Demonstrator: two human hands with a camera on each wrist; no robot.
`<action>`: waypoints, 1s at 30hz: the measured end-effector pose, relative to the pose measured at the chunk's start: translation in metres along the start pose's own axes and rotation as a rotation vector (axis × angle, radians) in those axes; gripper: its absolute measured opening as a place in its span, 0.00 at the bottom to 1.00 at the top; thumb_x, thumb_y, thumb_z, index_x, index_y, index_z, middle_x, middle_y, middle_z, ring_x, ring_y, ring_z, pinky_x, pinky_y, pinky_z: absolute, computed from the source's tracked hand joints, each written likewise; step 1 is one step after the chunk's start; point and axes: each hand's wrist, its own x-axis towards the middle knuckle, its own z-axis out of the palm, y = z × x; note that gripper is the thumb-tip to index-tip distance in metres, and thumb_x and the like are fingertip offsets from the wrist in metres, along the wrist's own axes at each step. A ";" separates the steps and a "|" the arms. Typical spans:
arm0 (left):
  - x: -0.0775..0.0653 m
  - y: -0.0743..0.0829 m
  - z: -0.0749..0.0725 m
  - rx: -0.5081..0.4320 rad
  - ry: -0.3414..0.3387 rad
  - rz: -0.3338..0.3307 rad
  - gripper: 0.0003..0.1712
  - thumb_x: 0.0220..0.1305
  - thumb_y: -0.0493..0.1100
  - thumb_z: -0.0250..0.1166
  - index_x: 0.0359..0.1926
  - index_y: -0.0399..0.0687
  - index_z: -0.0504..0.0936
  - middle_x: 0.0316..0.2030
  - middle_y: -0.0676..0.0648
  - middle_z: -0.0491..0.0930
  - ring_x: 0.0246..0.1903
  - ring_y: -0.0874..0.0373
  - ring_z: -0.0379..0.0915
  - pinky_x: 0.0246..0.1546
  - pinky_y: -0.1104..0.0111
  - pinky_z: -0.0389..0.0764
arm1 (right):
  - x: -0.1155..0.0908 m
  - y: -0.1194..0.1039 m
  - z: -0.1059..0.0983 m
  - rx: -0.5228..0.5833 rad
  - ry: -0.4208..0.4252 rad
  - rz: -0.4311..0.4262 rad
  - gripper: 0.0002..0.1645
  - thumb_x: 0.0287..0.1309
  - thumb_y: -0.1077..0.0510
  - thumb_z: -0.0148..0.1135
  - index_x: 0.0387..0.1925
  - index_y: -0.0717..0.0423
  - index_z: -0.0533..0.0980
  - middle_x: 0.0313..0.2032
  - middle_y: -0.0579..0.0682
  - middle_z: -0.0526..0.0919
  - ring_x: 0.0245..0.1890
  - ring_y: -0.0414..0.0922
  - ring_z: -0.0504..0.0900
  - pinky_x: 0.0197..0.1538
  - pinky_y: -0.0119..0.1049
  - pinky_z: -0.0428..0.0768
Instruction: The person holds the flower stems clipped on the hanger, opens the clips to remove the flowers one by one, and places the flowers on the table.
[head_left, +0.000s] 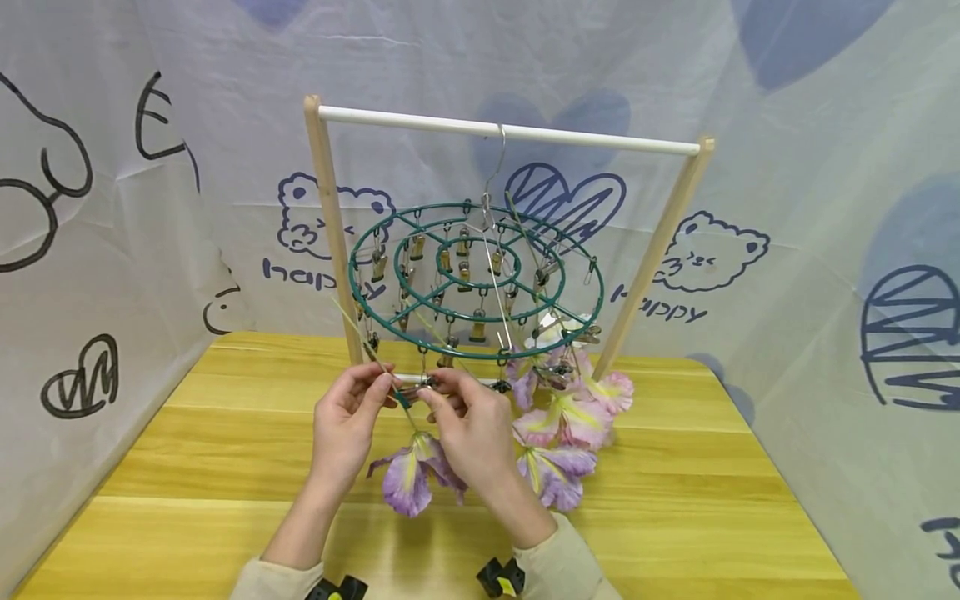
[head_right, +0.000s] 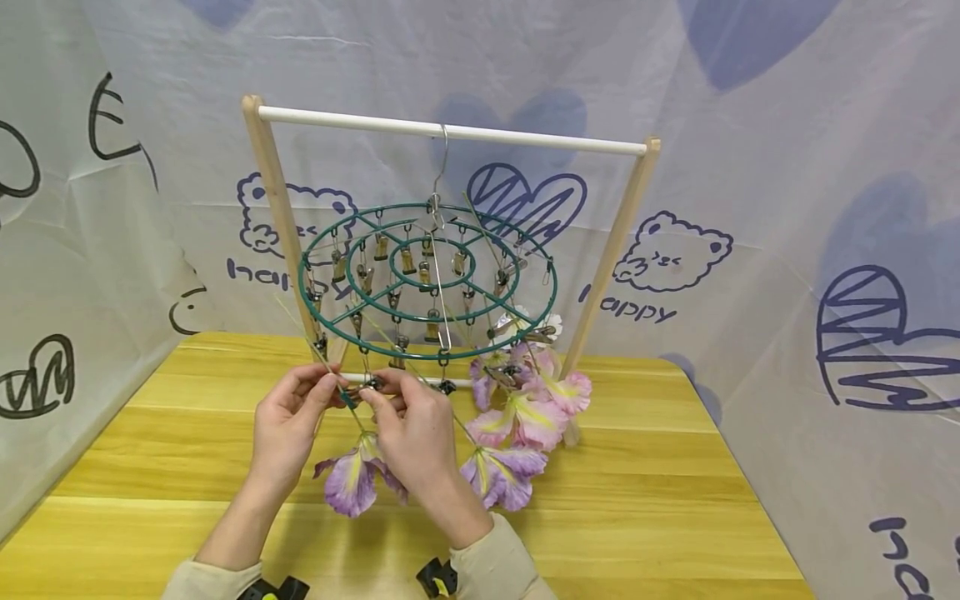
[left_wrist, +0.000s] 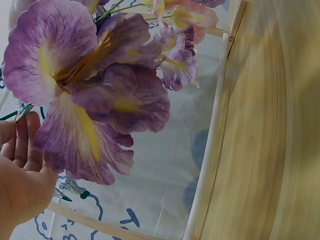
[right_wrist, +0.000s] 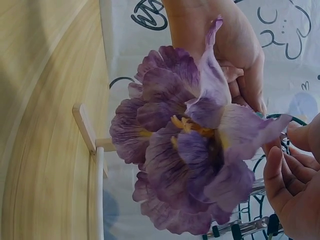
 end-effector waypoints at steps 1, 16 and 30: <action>0.000 0.000 0.000 0.000 0.001 0.001 0.11 0.73 0.26 0.59 0.52 0.21 0.76 0.45 0.55 0.85 0.38 0.63 0.82 0.41 0.71 0.88 | 0.000 0.000 0.000 0.002 0.000 0.003 0.13 0.65 0.63 0.71 0.48 0.67 0.83 0.32 0.55 0.89 0.23 0.42 0.85 0.24 0.27 0.84; 0.001 -0.001 0.002 -0.017 0.002 -0.033 0.11 0.74 0.27 0.59 0.53 0.21 0.75 0.44 0.51 0.85 0.38 0.61 0.83 0.42 0.71 0.89 | -0.001 0.003 -0.002 0.020 0.020 0.033 0.15 0.65 0.63 0.71 0.50 0.68 0.83 0.34 0.55 0.89 0.24 0.43 0.86 0.25 0.28 0.85; -0.002 0.005 -0.004 -0.018 0.016 -0.064 0.13 0.76 0.30 0.59 0.54 0.21 0.76 0.39 0.48 0.85 0.37 0.60 0.83 0.41 0.67 0.90 | -0.003 0.007 -0.002 0.014 0.107 -0.075 0.19 0.59 0.61 0.77 0.50 0.65 0.84 0.33 0.53 0.90 0.21 0.41 0.83 0.21 0.30 0.82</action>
